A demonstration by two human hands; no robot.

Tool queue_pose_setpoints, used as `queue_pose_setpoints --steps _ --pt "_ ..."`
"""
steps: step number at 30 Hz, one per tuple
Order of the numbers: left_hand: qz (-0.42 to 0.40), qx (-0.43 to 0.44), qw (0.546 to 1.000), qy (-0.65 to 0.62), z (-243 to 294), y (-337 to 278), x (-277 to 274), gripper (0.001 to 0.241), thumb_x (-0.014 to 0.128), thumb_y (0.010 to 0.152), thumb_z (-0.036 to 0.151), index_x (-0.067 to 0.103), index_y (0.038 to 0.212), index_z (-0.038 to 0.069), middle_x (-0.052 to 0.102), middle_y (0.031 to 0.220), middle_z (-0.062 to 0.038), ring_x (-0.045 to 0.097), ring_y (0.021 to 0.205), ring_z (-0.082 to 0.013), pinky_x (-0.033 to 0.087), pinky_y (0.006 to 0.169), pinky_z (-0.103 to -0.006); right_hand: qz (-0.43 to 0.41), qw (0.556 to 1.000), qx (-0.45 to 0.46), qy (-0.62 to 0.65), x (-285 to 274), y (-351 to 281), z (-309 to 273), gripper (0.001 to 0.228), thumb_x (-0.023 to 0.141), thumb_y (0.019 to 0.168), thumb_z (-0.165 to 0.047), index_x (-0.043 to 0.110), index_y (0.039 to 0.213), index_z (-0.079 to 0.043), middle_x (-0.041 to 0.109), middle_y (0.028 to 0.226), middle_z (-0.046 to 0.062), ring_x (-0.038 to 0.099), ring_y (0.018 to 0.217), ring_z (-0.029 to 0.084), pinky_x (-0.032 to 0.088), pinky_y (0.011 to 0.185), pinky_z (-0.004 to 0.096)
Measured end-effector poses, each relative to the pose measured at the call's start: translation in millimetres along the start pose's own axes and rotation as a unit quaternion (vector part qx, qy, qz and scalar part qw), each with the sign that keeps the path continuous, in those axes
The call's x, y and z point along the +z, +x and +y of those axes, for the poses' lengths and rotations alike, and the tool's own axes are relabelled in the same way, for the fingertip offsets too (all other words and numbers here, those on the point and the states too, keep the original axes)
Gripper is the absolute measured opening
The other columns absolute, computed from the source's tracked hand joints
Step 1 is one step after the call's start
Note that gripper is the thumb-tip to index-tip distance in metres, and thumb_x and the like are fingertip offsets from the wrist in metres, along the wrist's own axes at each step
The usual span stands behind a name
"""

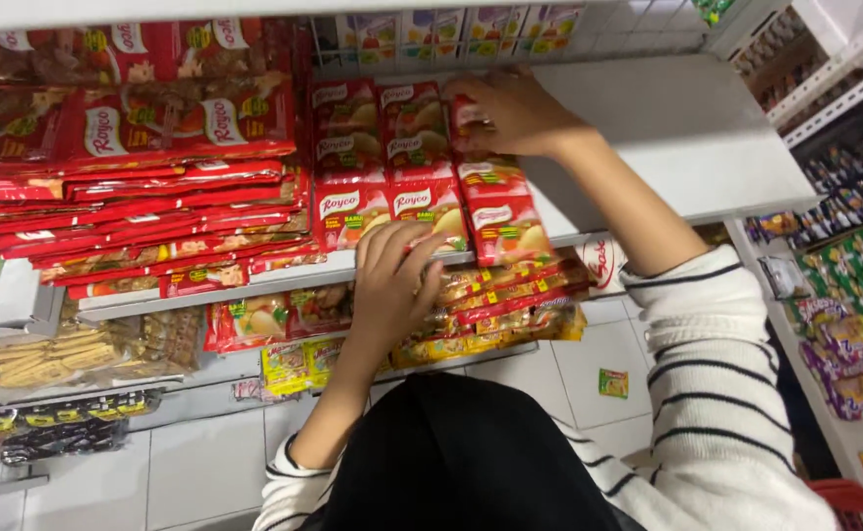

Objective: The person takes seasoning packets from a basket by hand and stacks them onto a store shelf.

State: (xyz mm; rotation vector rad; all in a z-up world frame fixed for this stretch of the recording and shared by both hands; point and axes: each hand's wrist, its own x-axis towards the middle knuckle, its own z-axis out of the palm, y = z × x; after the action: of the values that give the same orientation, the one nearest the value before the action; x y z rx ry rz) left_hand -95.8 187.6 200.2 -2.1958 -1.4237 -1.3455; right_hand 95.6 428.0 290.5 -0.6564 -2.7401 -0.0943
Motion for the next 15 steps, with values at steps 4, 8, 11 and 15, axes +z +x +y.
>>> queue_pose_setpoints --steps 4,8,11,15 --pt "-0.027 0.01 0.996 0.081 6.7 6.5 5.9 0.041 0.072 0.093 0.024 0.065 0.132 0.013 0.059 0.133 -0.012 0.054 0.131 -0.0319 0.035 0.119 -0.0527 0.126 0.987 0.006 0.104 -6.7 -33.7 -3.5 0.081 0.074 0.095 -0.045 0.044 0.155 0.001 0.056 0.147 0.031 0.049 0.138 0.045 0.037 0.115 0.05" --pt "-0.073 0.012 0.994 0.085 2.3 -0.2 7.5 0.042 0.073 0.096 0.024 0.063 0.135 0.012 0.059 0.135 -0.01 0.054 0.131 -0.0273 0.034 0.122 -0.0534 -0.096 0.957 0.26 0.085 -13.5 -94.1 -53.1 0.067 0.06 0.097 -0.052 0.052 0.147 -0.007 0.064 0.134 0.025 0.059 0.127 0.042 0.044 0.11 0.048" --pt "-0.077 0.032 0.993 0.087 -3.6 -3.4 8.0 0.046 0.072 0.095 0.024 0.061 0.137 0.011 0.059 0.135 -0.01 0.052 0.133 -0.0272 0.033 0.123 -0.0548 -0.011 0.973 0.201 0.112 6.5 -100.6 -82.8 0.062 0.059 0.1 -0.036 0.05 0.149 -0.001 0.059 0.133 0.031 0.055 0.122 0.049 0.041 0.104 0.053" --pt "-0.098 0.042 0.99 0.092 -3.2 -4.8 5.4 0.048 0.071 0.095 0.024 0.06 0.14 0.011 0.059 0.137 -0.011 0.053 0.134 -0.0265 0.031 0.123 -0.055 0.043 0.958 0.247 0.14 21.9 -92.7 -83.1 0.048 0.058 0.103 -0.025 0.055 0.143 0.0 0.061 0.131 0.028 0.056 0.119 0.049 0.044 0.106 0.053"
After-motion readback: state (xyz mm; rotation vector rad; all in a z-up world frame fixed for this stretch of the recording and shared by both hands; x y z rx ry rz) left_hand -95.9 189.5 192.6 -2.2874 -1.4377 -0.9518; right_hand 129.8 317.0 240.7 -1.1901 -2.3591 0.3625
